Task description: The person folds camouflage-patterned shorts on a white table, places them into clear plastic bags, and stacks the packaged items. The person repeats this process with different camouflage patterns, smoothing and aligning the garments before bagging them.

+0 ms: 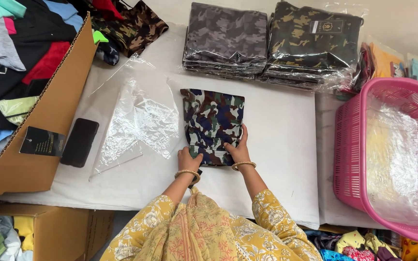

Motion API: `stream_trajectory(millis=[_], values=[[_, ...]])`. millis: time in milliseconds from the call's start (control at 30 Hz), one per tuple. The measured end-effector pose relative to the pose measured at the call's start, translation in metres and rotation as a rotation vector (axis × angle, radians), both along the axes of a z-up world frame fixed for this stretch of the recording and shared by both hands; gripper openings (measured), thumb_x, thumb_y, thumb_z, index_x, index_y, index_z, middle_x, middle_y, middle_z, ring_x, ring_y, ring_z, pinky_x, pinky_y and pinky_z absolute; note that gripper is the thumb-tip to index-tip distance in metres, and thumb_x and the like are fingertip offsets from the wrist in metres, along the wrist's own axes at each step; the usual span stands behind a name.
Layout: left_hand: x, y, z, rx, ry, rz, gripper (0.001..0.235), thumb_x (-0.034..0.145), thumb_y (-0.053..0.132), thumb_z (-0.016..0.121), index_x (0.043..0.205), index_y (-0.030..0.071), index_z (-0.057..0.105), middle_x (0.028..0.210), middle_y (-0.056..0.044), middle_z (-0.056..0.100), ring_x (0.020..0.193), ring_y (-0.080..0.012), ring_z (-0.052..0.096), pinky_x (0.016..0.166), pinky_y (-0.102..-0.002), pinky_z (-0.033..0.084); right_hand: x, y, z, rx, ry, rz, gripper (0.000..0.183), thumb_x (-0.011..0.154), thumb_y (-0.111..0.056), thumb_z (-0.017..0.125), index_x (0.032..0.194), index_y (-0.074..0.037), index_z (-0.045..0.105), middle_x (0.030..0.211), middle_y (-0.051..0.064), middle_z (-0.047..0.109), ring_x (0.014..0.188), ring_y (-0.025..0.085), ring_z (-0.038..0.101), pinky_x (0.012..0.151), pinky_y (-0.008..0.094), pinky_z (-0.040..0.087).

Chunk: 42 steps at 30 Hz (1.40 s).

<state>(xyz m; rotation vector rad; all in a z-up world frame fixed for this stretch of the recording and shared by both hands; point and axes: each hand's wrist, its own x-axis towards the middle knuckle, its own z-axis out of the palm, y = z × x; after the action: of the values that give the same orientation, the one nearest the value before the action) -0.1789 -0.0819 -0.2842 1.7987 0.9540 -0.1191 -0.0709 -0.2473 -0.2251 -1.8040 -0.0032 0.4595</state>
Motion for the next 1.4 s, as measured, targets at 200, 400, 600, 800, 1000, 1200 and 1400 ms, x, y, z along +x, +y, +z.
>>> stream_trajectory(millis=[200,400,600,800,1000,1200,1400], values=[[0.002,-0.056,0.001,0.297,-0.192,-0.268,0.068,0.08,0.01,0.075,0.139,-0.006,0.044,0.138,-0.026,0.051,0.119,-0.0459,0.052,0.105,-0.05,0.042,-0.009,0.057,0.034,-0.416,-0.072,0.202,0.069,0.09,-0.027,0.064,0.156,-0.028,0.044,0.146,0.023,0.055,0.108,0.041,0.066,0.096,0.042,0.053],[-0.014,-0.031,0.01,0.295,-0.361,-0.641,0.067,0.078,0.005,0.071,0.139,-0.007,0.045,0.144,-0.028,0.048,0.125,-0.048,0.049,0.105,-0.048,0.039,0.01,0.077,0.042,-0.821,0.037,0.431,0.081,0.083,-0.038,0.079,0.153,-0.025,0.04,0.146,0.024,0.037,0.111,0.041,0.063,0.095,0.045,0.054],[0.015,0.072,0.017,0.469,-0.238,-0.588,0.038,0.098,0.014,0.053,0.136,0.017,0.059,0.147,-0.012,0.049,0.135,-0.0347,0.047,0.115,-0.043,0.038,0.033,-0.002,0.025,-0.484,0.002,0.323,0.047,0.083,-0.029,0.082,0.123,-0.008,0.068,0.114,0.015,0.069,0.097,0.027,0.069,0.086,0.038,0.055],[0.018,0.109,0.059,0.591,0.336,-0.739,0.068,0.099,0.051,0.046,0.16,0.036,0.019,0.17,-0.002,-0.001,0.156,-0.027,-0.001,0.125,-0.048,0.005,0.003,-0.107,0.074,-0.207,0.227,0.201,0.029,0.084,-0.022,0.081,0.105,-0.003,0.075,0.094,0.008,0.077,0.084,0.016,0.07,0.077,0.033,0.057],[0.012,0.061,-0.011,0.666,0.094,-0.965,0.067,0.104,0.053,0.046,0.161,0.026,0.024,0.167,0.003,0.017,0.152,-0.0244,0.016,0.124,-0.048,0.02,-0.015,-0.128,0.169,-0.552,-0.238,0.259,0.033,0.082,-0.023,0.083,0.107,-0.004,0.074,0.094,0.011,0.064,0.079,0.022,0.068,0.071,0.036,0.057],[0.023,0.048,-0.092,1.005,-0.026,-1.065,0.064,0.1,0.026,0.059,0.161,0.024,0.04,0.151,0.004,0.046,0.137,-0.0151,0.044,0.107,-0.033,0.043,-0.04,-0.11,0.154,-0.773,-0.455,0.417,0.042,0.077,-0.03,0.082,0.116,-0.018,0.074,0.096,0.012,0.065,0.078,0.03,0.067,0.07,0.041,0.055],[0.024,0.037,0.042,0.899,0.017,-1.016,0.076,0.082,0.024,0.068,0.152,0.034,0.039,0.166,-0.007,0.027,0.148,-0.0388,0.027,0.107,-0.062,0.029,-0.047,-0.12,0.078,-0.959,-0.293,0.994,0.047,0.082,-0.026,0.077,0.128,-0.028,0.068,0.112,0.008,0.059,0.092,0.029,0.066,0.078,0.044,0.055]])
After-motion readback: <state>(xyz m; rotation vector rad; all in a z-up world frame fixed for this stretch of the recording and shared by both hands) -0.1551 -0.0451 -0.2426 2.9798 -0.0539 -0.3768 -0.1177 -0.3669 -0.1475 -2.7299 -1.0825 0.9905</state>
